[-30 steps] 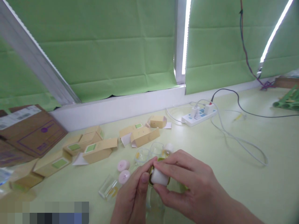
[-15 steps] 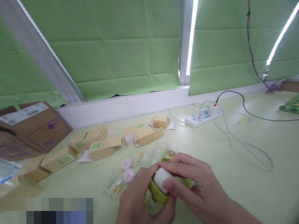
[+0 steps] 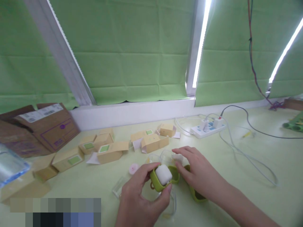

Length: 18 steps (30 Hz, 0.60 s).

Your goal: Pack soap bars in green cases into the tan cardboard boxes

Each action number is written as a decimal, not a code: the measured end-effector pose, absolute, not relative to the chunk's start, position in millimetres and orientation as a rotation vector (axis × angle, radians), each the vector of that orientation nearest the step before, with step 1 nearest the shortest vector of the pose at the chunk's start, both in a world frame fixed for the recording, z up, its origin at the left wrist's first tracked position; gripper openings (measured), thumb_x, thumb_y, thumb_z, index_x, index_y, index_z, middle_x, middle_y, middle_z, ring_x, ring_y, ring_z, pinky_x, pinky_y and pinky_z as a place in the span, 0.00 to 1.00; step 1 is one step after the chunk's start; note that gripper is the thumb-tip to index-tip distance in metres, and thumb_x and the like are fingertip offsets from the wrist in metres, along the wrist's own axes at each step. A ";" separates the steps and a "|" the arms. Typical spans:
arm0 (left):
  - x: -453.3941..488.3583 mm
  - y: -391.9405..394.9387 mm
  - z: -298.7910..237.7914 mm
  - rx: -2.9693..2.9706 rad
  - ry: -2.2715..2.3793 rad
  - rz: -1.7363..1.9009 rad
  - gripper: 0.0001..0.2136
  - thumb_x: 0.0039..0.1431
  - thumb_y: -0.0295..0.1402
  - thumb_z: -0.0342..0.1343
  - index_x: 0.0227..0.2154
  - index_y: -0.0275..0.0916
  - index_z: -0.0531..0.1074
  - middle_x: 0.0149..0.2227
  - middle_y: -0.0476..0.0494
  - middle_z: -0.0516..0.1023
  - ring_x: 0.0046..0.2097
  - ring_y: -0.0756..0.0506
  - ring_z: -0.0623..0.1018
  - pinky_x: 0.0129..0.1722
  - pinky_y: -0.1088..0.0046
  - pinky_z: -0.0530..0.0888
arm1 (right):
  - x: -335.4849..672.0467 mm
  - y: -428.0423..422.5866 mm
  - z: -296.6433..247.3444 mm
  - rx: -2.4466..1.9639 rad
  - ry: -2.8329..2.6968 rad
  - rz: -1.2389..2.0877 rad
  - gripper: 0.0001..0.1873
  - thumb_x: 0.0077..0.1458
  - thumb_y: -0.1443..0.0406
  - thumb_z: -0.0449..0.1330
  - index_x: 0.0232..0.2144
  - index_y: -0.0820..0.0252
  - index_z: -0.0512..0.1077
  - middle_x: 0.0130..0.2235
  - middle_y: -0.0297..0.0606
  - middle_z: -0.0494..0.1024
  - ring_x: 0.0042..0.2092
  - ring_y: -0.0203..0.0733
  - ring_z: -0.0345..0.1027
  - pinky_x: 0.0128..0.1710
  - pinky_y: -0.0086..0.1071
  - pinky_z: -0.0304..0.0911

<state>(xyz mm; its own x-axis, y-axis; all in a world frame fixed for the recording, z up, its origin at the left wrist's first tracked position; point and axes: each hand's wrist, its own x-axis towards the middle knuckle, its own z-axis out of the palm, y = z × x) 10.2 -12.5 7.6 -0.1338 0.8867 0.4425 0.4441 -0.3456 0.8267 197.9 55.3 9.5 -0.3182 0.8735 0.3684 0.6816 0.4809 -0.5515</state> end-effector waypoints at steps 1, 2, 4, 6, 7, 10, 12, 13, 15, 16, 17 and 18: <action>10.1 -13.3 8.4 1.776 1.483 1.474 0.15 0.48 0.29 0.64 0.42 0.43 0.76 0.38 0.48 0.82 0.39 0.43 0.82 0.43 0.67 0.79 | 196.2 56.2 12.7 -1.271 -2.127 0.389 0.16 0.60 0.69 0.58 0.50 0.61 0.75 0.50 0.46 0.78 0.54 0.52 0.67 0.56 0.47 0.62; 9.6 -13.9 9.2 1.789 1.469 1.466 0.15 0.48 0.29 0.64 0.41 0.42 0.76 0.37 0.48 0.82 0.38 0.44 0.82 0.42 0.67 0.79 | 194.6 56.1 16.7 -1.256 -2.165 0.399 0.14 0.59 0.69 0.58 0.47 0.61 0.76 0.47 0.45 0.79 0.52 0.52 0.68 0.55 0.47 0.62; 8.0 -14.2 11.3 1.720 1.399 1.459 0.14 0.50 0.29 0.64 0.42 0.42 0.75 0.38 0.47 0.82 0.40 0.44 0.81 0.43 0.69 0.78 | 192.3 52.3 26.3 -1.205 -2.255 0.461 0.09 0.59 0.69 0.58 0.39 0.59 0.78 0.41 0.41 0.80 0.47 0.50 0.70 0.50 0.43 0.64; 6.4 -13.6 14.1 1.549 1.295 1.484 0.14 0.53 0.31 0.64 0.43 0.41 0.73 0.39 0.46 0.82 0.42 0.44 0.81 0.44 0.70 0.78 | 190.9 43.9 35.0 -1.125 -2.345 0.573 0.08 0.60 0.68 0.58 0.33 0.57 0.78 0.36 0.37 0.79 0.41 0.46 0.72 0.44 0.39 0.66; 6.1 -13.1 15.8 1.447 1.239 1.505 0.13 0.54 0.32 0.64 0.43 0.40 0.72 0.39 0.46 0.82 0.42 0.45 0.81 0.43 0.71 0.78 | 190.2 38.5 37.9 -1.072 -2.383 0.637 0.08 0.61 0.68 0.57 0.33 0.56 0.78 0.36 0.36 0.79 0.40 0.44 0.72 0.42 0.37 0.66; 6.4 -12.1 21.5 1.181 1.116 1.560 0.16 0.54 0.35 0.65 0.43 0.39 0.70 0.39 0.45 0.82 0.41 0.45 0.82 0.42 0.73 0.78 | 187.6 23.0 37.4 -1.020 -2.450 0.723 0.12 0.56 0.60 0.65 0.43 0.53 0.78 0.44 0.39 0.79 0.46 0.49 0.74 0.48 0.40 0.67; 6.9 -11.8 24.1 1.058 1.082 1.570 0.19 0.53 0.35 0.67 0.46 0.38 0.69 0.39 0.44 0.82 0.42 0.45 0.82 0.42 0.72 0.78 | 185.0 16.6 30.5 -1.089 -2.503 0.756 0.31 0.45 0.53 0.73 0.51 0.53 0.76 0.51 0.44 0.78 0.51 0.58 0.72 0.52 0.48 0.66; 6.9 -11.6 24.8 1.017 1.074 1.565 0.21 0.53 0.34 0.67 0.48 0.38 0.69 0.40 0.43 0.82 0.42 0.44 0.82 0.43 0.72 0.78 | 183.7 15.0 26.3 -1.118 -2.534 0.778 0.37 0.40 0.52 0.75 0.53 0.54 0.74 0.53 0.47 0.76 0.52 0.61 0.72 0.53 0.51 0.66; 5.9 -10.8 24.7 0.990 1.068 1.544 0.24 0.52 0.32 0.68 0.51 0.38 0.68 0.42 0.43 0.82 0.44 0.44 0.82 0.44 0.71 0.78 | 181.7 14.4 19.0 -1.139 -2.595 0.807 0.40 0.40 0.54 0.75 0.56 0.55 0.73 0.55 0.50 0.75 0.53 0.64 0.72 0.53 0.53 0.67; 4.9 -10.0 24.0 0.993 1.068 1.525 0.25 0.52 0.31 0.68 0.52 0.38 0.67 0.43 0.42 0.82 0.45 0.44 0.82 0.45 0.70 0.78 | 181.5 14.9 17.0 -1.132 -2.607 0.817 0.38 0.42 0.56 0.74 0.57 0.56 0.72 0.54 0.50 0.75 0.53 0.63 0.72 0.53 0.53 0.67; 3.8 -8.9 23.1 0.997 1.062 1.508 0.27 0.52 0.31 0.69 0.54 0.38 0.67 0.45 0.42 0.82 0.46 0.44 0.81 0.46 0.70 0.77 | 182.1 15.5 16.3 -1.120 -2.598 0.826 0.36 0.45 0.58 0.72 0.57 0.57 0.72 0.54 0.50 0.75 0.53 0.62 0.72 0.54 0.53 0.67; 2.5 -7.4 21.8 1.002 1.048 1.495 0.28 0.51 0.30 0.69 0.54 0.39 0.66 0.46 0.42 0.82 0.47 0.44 0.81 0.47 0.70 0.77 | 183.6 16.2 17.0 -1.102 -2.569 0.834 0.34 0.47 0.61 0.70 0.57 0.57 0.72 0.55 0.50 0.75 0.54 0.60 0.71 0.56 0.51 0.65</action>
<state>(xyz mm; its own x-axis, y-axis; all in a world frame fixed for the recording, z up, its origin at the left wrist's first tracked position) 2.5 -7.4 21.8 -0.1450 0.9865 0.0758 -0.2653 -0.1126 0.9576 183.6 16.2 17.0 -0.6931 0.7207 -0.0171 0.5932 0.5567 -0.5815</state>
